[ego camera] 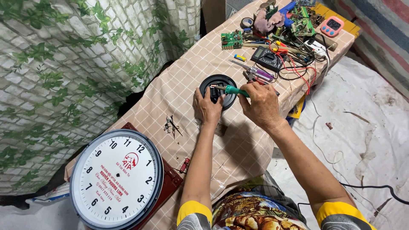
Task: The person works on a small black electronic component, using pliers to strip wires and a multimeter to test connections. They then use a soldering iron to solder wires onto the component. The workspace is cluttered with various tools and electronic parts.
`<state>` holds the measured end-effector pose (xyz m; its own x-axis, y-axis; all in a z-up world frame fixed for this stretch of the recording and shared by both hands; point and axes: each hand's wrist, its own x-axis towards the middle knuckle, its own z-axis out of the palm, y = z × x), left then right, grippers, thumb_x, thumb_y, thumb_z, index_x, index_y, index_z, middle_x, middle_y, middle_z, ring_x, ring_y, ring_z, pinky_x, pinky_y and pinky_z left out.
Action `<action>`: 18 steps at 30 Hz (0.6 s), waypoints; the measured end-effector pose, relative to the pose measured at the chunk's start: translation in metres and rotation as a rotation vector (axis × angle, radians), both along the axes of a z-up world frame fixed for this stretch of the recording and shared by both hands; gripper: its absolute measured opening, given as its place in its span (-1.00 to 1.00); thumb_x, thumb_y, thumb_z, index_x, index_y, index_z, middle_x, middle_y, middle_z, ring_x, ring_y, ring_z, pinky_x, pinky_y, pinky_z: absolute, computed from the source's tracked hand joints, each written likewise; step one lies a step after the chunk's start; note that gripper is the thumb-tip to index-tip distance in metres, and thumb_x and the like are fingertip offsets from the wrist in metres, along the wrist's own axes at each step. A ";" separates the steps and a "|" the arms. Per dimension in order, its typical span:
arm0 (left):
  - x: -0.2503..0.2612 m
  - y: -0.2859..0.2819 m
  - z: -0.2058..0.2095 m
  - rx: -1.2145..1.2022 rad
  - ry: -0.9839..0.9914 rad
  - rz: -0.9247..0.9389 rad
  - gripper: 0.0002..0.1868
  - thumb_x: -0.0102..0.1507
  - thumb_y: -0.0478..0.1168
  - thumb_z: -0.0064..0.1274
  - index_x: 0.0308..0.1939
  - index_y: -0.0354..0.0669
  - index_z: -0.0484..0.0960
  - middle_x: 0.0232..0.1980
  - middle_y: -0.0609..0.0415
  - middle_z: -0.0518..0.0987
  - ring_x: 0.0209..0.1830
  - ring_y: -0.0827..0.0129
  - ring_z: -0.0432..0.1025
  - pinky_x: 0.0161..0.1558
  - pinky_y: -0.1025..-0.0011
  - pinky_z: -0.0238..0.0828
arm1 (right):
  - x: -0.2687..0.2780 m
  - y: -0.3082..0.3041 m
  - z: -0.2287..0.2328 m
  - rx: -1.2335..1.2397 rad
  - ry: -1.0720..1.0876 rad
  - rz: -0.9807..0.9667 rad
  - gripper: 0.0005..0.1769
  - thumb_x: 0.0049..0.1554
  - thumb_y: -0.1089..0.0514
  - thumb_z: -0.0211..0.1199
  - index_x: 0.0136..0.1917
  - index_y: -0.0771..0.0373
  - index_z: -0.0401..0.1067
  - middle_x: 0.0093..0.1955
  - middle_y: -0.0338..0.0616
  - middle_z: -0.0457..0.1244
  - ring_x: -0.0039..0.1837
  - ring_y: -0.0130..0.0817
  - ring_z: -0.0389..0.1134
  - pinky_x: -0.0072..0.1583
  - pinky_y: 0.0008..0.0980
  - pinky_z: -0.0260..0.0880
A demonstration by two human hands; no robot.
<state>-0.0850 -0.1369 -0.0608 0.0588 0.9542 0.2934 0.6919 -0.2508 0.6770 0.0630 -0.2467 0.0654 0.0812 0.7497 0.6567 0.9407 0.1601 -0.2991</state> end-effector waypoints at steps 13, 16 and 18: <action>-0.008 0.016 -0.018 -0.082 0.138 -0.068 -0.19 0.18 0.25 0.09 0.49 0.18 0.34 0.42 -0.21 0.18 0.37 -0.19 0.14 0.34 -0.09 0.01 | -0.005 0.001 -0.004 0.060 -0.050 -0.009 -0.77 0.10 0.19 0.43 0.04 0.04 0.49 -0.22 -0.30 0.25 -0.25 -0.36 0.38 0.06 -0.37 0.29; -0.009 0.018 -0.022 -0.083 0.121 -0.079 -0.20 0.20 0.26 0.09 0.48 0.19 0.34 0.41 -0.24 0.18 0.35 -0.21 0.14 0.33 -0.09 0.01 | -0.006 0.002 -0.002 0.059 -0.053 -0.010 -0.77 0.09 0.20 0.43 0.03 0.04 0.50 -0.23 -0.31 0.25 -0.26 -0.36 0.38 0.06 -0.37 0.29; -0.009 0.020 -0.026 -0.071 0.132 -0.072 -0.18 0.18 0.29 0.10 0.48 0.21 0.34 0.40 -0.24 0.19 0.34 -0.21 0.15 0.33 -0.09 0.01 | -0.005 0.002 -0.003 0.056 -0.057 -0.011 -0.77 0.09 0.21 0.43 0.02 0.05 0.50 -0.23 -0.31 0.25 -0.26 -0.37 0.38 0.05 -0.38 0.29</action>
